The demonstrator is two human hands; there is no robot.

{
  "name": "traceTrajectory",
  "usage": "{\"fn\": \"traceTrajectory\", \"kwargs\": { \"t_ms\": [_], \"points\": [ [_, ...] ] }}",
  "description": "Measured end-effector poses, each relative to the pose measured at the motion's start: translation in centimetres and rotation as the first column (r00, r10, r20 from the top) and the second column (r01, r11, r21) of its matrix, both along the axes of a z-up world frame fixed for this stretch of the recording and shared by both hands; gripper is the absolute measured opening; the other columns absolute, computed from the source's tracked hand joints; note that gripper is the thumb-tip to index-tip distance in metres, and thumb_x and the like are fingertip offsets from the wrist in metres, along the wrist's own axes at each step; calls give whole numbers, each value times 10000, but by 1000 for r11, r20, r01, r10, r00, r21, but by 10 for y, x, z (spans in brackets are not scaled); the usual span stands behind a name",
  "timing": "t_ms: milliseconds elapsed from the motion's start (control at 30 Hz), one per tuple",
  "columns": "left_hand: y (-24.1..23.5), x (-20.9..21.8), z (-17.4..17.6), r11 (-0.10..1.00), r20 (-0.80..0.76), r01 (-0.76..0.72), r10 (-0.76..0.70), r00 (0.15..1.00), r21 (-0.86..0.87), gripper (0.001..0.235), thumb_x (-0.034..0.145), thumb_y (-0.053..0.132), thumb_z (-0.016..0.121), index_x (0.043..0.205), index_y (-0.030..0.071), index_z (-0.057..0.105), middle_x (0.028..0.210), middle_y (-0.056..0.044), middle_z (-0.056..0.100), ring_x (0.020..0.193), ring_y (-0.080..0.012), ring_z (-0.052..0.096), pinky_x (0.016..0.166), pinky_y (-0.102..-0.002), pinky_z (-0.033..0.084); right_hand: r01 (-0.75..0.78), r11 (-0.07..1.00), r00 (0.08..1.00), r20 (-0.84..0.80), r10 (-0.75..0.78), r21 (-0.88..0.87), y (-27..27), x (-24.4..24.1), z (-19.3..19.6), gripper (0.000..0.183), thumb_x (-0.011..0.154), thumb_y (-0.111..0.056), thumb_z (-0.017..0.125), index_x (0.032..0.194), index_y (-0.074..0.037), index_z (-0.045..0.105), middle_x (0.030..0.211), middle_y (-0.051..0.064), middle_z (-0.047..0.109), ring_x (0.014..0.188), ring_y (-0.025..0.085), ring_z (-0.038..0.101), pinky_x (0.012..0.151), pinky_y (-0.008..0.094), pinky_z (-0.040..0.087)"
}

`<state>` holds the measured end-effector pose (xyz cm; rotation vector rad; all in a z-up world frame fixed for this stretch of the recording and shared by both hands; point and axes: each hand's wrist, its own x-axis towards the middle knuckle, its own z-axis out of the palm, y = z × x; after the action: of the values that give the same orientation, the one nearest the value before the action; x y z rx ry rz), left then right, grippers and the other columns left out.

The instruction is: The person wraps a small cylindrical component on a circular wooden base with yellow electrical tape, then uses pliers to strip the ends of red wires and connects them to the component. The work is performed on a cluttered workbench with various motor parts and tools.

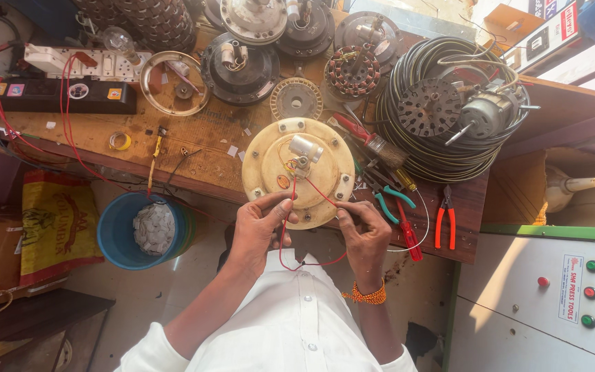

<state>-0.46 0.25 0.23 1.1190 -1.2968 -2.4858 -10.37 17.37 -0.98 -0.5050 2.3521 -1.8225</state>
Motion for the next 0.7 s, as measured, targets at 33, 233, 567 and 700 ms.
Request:
{"fn": "traceTrajectory", "kwargs": {
  "t_ms": [33,233,567,700],
  "points": [
    [1,0,0,1000,3,-4,4,1000,-1,395,891,238,760,1215,14,735,766,-48,735,471,-82,592,410,-213,443,-6,1000,1000,7,6,-1,1,0,0,145,914,-49,733,1046,-16,784,905,-4,682,663,25,482,553,191,377],
    [1,-1,1,1000,13,-6,6,1000,-5,381,891,231,750,1212,27,734,756,-46,730,454,-97,591,394,-217,411,-75,997,997,18,76,-35,3,-9,-2,136,945,-62,718,1056,-3,770,929,17,683,758,42,589,615,192,456],
    [7,-3,4,1000,44,1,0,999,-27,356,901,227,735,1203,39,731,757,-53,741,455,-112,594,396,-222,398,-119,987,988,89,129,-109,5,-25,-2,141,943,-56,707,1047,14,770,925,17,696,805,48,628,681,198,504],
    [11,-5,11,980,72,197,-194,978,-32,345,915,231,720,1205,49,755,778,-41,738,540,-100,638,462,-228,476,49,990,982,189,-24,-130,18,-24,-17,158,949,-47,711,1077,15,782,893,30,676,704,51,542,595,212,426]
  ]
}}
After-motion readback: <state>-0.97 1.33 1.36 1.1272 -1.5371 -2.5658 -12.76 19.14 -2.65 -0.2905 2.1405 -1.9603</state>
